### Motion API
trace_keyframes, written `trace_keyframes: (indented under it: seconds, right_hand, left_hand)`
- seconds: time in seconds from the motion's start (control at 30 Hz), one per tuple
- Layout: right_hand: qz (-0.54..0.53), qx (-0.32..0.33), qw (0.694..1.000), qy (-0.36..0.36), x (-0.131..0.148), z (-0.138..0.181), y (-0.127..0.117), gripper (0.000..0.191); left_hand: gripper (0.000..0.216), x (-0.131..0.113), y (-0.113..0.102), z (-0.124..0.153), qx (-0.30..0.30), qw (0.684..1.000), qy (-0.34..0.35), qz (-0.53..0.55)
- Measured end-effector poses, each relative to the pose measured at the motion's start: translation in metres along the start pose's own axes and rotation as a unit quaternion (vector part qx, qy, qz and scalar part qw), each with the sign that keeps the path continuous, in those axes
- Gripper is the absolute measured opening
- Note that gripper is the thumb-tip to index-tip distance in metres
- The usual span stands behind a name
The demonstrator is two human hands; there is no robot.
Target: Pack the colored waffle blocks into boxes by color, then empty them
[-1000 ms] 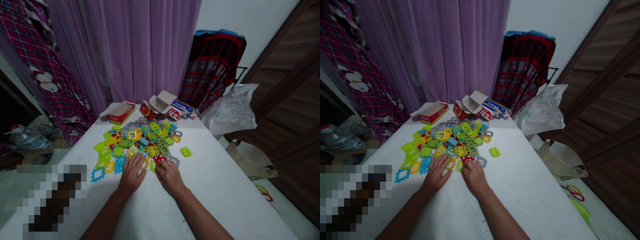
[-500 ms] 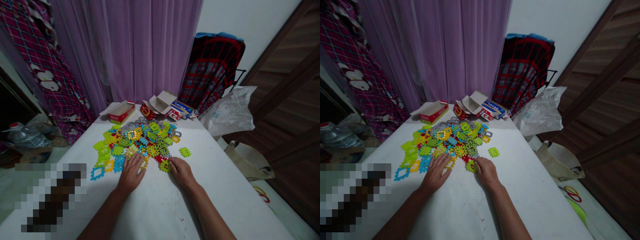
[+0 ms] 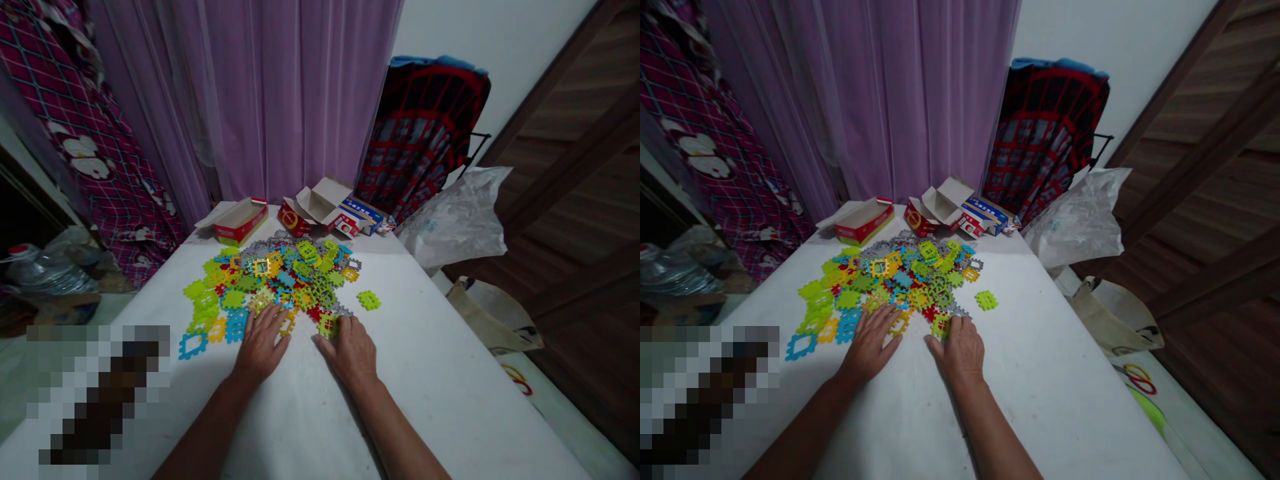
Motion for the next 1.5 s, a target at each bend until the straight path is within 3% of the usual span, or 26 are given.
trace_keyframes:
  seconds: [0.17, 0.33, 0.5, 0.63, 0.77, 1.0, 1.27, 1.5]
  right_hand:
    - [0.017, -0.039, 0.999, -0.011, 0.003, -0.006, 0.006, 0.029]
    - [-0.084, -0.07, 0.994, -0.012, -0.008, 0.003, 0.004, 0.03]
    - [-0.2, -0.108, 0.972, 0.063, -0.052, -0.003, 0.0, 0.039]
    - [-0.197, -0.128, 0.959, 0.161, -0.095, -0.035, -0.002, 0.047]
    - [-0.187, -0.108, 0.962, 0.165, -0.114, -0.055, 0.006, 0.051]
    - [-0.18, -0.109, 0.967, 0.144, -0.12, -0.051, 0.024, 0.058]
    - [-0.151, -0.095, 0.975, 0.129, -0.118, -0.051, 0.023, 0.06]
    - [-0.058, -0.051, 0.987, 0.144, -0.108, -0.05, 0.013, 0.067]
  left_hand:
    - [0.047, -0.002, -0.002, 0.0, -0.003, 1.0, 0.001, 0.003]
    - [0.046, -0.001, 0.0, 0.001, 0.001, 1.0, 0.003, -0.002]
    - [0.047, 0.001, 0.002, 0.001, 0.004, 1.0, 0.006, -0.011]
    - [0.047, 0.003, 0.003, 0.001, -0.006, 1.0, 0.008, -0.011]
    - [0.047, 0.006, 0.005, 0.001, -0.028, 0.999, 0.015, -0.009]
    - [0.048, 0.008, 0.008, 0.001, -0.034, 0.999, 0.02, -0.011]
    - [0.047, 0.008, 0.01, 0.003, -0.04, 0.999, 0.024, -0.02]
    - [0.046, 0.006, 0.006, 0.001, -0.036, 0.999, 0.025, -0.019]
Point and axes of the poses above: each hand's wrist, its own z-axis away from the middle knuckle, its own y-axis out of the palm, x = y × z, the point moved 1 cm from there along -z, towards the middle knuckle, and after that the axes turned 6 degrees about -y, right-handed, at the moved point
